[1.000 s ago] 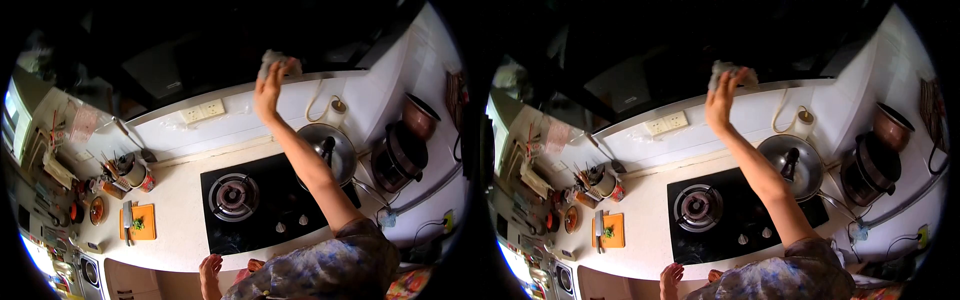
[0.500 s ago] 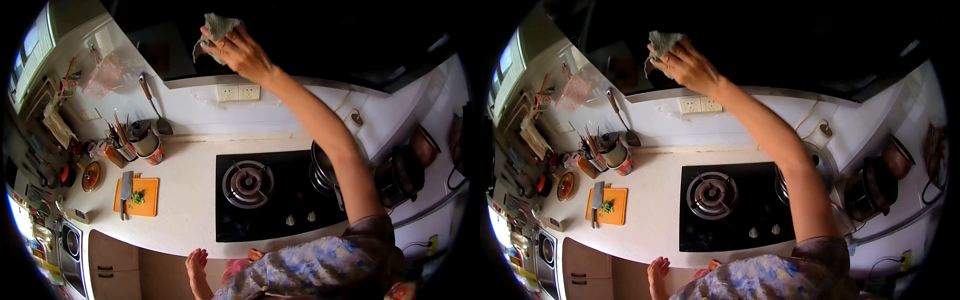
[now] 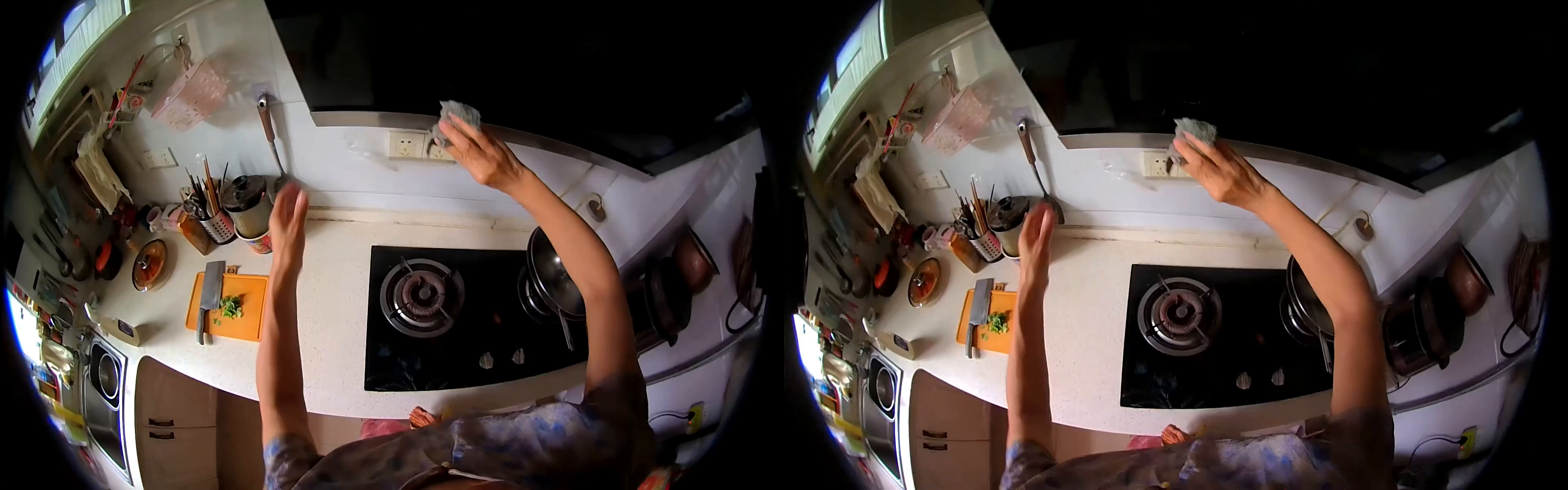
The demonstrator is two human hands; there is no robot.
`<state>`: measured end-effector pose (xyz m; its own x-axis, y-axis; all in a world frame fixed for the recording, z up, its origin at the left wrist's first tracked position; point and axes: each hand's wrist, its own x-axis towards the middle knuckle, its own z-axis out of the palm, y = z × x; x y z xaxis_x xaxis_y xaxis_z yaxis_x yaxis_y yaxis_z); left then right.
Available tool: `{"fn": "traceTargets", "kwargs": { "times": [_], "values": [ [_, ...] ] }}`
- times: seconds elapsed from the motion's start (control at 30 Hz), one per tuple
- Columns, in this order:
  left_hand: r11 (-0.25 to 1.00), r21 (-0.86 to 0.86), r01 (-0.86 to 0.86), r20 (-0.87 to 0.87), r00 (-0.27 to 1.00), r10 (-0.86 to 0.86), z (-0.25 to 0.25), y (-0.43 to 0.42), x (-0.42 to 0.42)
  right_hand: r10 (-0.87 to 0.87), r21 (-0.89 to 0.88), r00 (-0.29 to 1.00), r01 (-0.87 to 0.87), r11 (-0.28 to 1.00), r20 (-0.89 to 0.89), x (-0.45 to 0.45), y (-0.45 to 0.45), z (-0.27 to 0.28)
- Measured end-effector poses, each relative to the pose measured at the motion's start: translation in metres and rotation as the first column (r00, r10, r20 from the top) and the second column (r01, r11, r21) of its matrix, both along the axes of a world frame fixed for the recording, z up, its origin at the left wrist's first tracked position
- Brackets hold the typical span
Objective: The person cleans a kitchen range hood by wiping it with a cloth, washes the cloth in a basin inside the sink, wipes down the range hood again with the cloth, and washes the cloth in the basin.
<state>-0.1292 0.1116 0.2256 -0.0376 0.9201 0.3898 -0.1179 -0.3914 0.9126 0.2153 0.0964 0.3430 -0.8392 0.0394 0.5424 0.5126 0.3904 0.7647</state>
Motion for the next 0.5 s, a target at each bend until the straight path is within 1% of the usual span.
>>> {"fn": "traceTargets", "kwargs": {
  "times": [0.03, 0.07, 0.1, 0.13, 0.17, 0.23, 0.27, 0.3, 0.33, 0.37, 0.4, 0.43, 0.47, 0.5],
  "values": [
    [0.997, 0.046, 0.065, -0.020, 0.998, -0.064, 0.006, 0.037, 0.003, -0.029, -0.054, 0.999, 0.030, 0.998, 0.025, 0.002, 0.003, -0.006],
    [0.994, 0.018, 0.105, -0.048, 0.993, -0.104, 0.017, 0.061, 0.008, -0.035, -0.074, 0.999, 0.036, 0.997, 0.021, 0.008, 0.009, -0.012],
    [0.991, -0.005, 0.137, -0.019, 0.990, -0.137, 0.028, 0.081, 0.014, -0.031, -0.073, 0.999, 0.033, 0.997, 0.023, 0.014, 0.010, -0.013],
    [0.985, -0.027, 0.170, 0.009, 0.985, -0.170, 0.036, 0.096, 0.019, -0.076, -0.080, 0.997, 0.077, 0.994, 0.017, 0.019, 0.010, -0.015],
    [0.985, -0.023, 0.169, 0.013, 0.986, -0.169, 0.043, 0.105, 0.023, -0.122, -0.084, 0.992, 0.123, 0.989, 0.016, 0.025, 0.012, -0.015],
    [0.928, -0.011, 0.371, 0.204, 0.910, -0.362, 0.050, 0.117, 0.035, -0.147, -0.082, 0.989, 0.149, 0.985, 0.030, 0.039, 0.015, -0.020],
    [0.929, -0.005, 0.371, 0.232, 0.904, -0.360, 0.055, 0.120, 0.037, -0.205, -0.080, 0.977, 0.209, 0.975, 0.058, 0.044, 0.018, -0.023],
    [0.929, -0.009, 0.371, 0.219, 0.907, -0.360, 0.062, 0.122, 0.031, -0.256, -0.071, 0.964, 0.261, 0.963, 0.079, 0.047, 0.016, -0.020],
    [0.892, 0.040, 0.451, 0.216, 0.868, -0.448, 0.052, 0.134, 0.039, -0.312, -0.070, 0.934, 0.328, 0.942, 0.173, 0.063, 0.017, -0.023],
    [0.852, 0.081, 0.517, 0.197, 0.830, -0.522, 0.050, 0.140, 0.040, -0.317, -0.073, 0.932, 0.333, 0.940, 0.175, 0.070, 0.020, -0.027],
    [0.875, 0.080, 0.478, 0.218, 0.848, -0.483, 0.053, 0.138, 0.039, -0.338, -0.086, 0.927, 0.354, 0.931, 0.161, 0.073, 0.019, -0.030],
    [0.872, 0.084, 0.482, 0.227, 0.843, -0.488, 0.046, 0.145, 0.045, -0.364, -0.092, 0.917, 0.382, 0.919, 0.165, 0.082, 0.023, -0.034],
    [0.861, 0.123, 0.494, 0.260, 0.821, -0.508, 0.042, 0.148, 0.045, -0.356, -0.063, 0.917, 0.372, 0.926, 0.181, 0.086, 0.026, -0.037],
    [0.848, 0.161, 0.505, 0.283, 0.799, -0.530, 0.046, 0.145, 0.042, -0.356, -0.068, 0.918, 0.372, 0.926, 0.174, 0.090, 0.025, -0.039]
  ]
}}
